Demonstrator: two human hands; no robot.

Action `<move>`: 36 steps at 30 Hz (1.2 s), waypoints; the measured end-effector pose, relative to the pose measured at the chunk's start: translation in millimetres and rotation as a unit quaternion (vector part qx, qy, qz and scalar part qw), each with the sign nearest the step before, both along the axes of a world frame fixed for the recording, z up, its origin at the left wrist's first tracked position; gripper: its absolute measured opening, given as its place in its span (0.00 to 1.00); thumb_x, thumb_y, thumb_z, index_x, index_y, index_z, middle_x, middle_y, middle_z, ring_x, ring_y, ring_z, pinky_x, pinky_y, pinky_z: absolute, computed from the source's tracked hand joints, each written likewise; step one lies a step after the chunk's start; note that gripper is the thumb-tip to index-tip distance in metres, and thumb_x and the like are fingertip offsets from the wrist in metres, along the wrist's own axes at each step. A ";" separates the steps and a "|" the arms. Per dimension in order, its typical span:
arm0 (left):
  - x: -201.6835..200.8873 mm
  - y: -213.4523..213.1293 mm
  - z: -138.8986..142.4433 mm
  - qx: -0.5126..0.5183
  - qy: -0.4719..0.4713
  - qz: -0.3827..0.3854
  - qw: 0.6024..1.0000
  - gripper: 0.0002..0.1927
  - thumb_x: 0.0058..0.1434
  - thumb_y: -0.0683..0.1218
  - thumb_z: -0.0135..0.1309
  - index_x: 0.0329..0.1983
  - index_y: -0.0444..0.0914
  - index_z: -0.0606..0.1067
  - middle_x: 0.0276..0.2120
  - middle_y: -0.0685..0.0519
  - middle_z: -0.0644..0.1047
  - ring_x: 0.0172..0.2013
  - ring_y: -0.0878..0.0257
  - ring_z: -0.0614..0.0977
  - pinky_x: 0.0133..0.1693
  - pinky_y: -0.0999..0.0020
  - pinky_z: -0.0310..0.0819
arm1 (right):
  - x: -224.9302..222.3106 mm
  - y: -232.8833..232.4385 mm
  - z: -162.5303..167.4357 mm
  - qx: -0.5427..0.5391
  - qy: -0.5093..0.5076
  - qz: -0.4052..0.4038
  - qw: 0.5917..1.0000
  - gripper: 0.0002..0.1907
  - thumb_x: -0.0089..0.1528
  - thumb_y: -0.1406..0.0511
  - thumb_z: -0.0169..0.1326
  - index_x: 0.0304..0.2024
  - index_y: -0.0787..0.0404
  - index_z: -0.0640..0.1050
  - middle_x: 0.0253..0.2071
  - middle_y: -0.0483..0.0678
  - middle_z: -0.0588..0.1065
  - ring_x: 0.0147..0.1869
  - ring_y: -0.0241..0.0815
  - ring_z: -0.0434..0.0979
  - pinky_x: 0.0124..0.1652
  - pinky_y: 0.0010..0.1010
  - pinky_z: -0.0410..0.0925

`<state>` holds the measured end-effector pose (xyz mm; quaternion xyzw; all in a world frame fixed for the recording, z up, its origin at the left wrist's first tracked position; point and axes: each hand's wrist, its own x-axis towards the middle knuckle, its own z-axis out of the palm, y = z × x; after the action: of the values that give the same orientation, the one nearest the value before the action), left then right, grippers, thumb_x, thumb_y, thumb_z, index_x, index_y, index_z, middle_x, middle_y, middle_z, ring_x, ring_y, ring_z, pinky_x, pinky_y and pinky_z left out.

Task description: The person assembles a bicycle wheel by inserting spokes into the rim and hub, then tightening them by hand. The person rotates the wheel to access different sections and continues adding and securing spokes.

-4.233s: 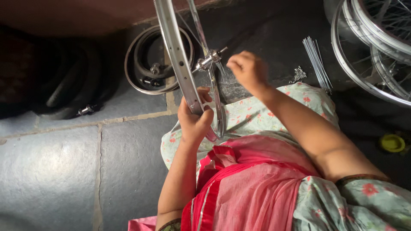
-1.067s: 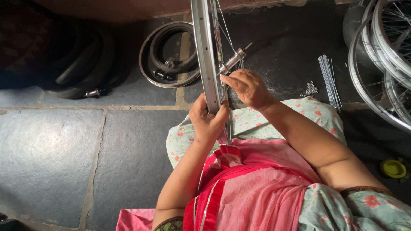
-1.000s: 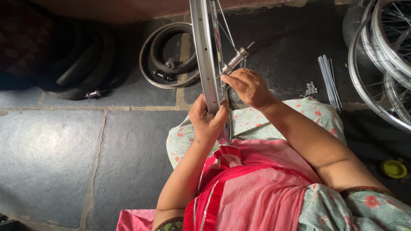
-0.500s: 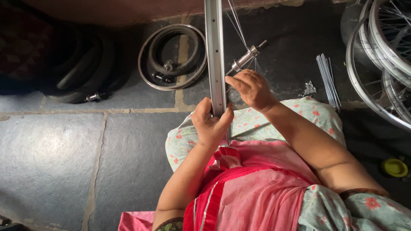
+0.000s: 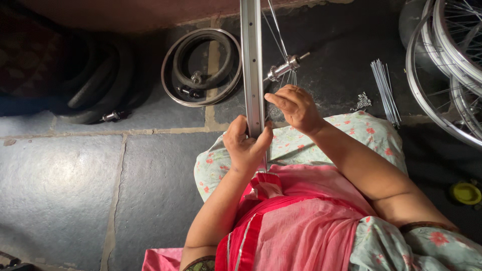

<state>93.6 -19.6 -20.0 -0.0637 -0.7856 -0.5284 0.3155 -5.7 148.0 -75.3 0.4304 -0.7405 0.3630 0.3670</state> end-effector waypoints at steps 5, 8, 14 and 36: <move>-1.0 -1.4 -1.0 0.000 0.000 0.008 1.000 0.20 0.53 0.42 0.67 0.23 0.38 0.64 0.18 0.53 0.68 0.20 0.66 0.67 0.25 0.68 0.63 | -1.1 -2.6 -0.6 0.015 -0.015 -0.006 1.000 0.22 0.58 0.78 0.57 0.55 0.62 0.79 0.41 0.49 0.76 0.48 0.50 0.78 0.51 0.41 0.73; -0.8 -1.5 -0.8 0.002 -0.002 0.007 1.000 0.19 0.53 0.42 0.67 0.23 0.38 0.65 0.18 0.53 0.68 0.20 0.66 0.67 0.25 0.68 0.63 | -5.0 -5.0 0.7 0.004 -0.021 0.000 1.000 0.21 0.59 0.78 0.58 0.55 0.63 0.80 0.42 0.50 0.76 0.47 0.50 0.78 0.50 0.40 0.73; 0.6 -1.7 0.6 0.003 -0.004 -0.002 1.000 0.18 0.53 0.42 0.66 0.24 0.37 0.65 0.18 0.53 0.68 0.20 0.65 0.67 0.25 0.68 0.63 | 1.1 -3.7 1.0 0.003 -0.035 0.004 0.999 0.21 0.59 0.78 0.59 0.54 0.62 0.80 0.41 0.49 0.76 0.48 0.51 0.78 0.51 0.40 0.73; 9.5 -22.7 18.7 0.062 -0.160 -0.215 0.961 0.22 0.45 0.37 0.51 0.46 0.34 0.77 0.40 0.52 0.79 0.34 0.60 0.76 0.42 0.67 0.72 | 5.3 2.2 0.7 0.028 0.036 0.039 0.998 0.15 0.59 0.72 0.62 0.49 0.59 0.79 0.52 0.52 0.76 0.57 0.54 0.77 0.56 0.45 0.72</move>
<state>103.1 -42.3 -1.3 -0.1265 -0.7592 -0.6349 0.0681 -0.4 150.2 -74.6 0.4823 -0.7189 0.3404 0.3670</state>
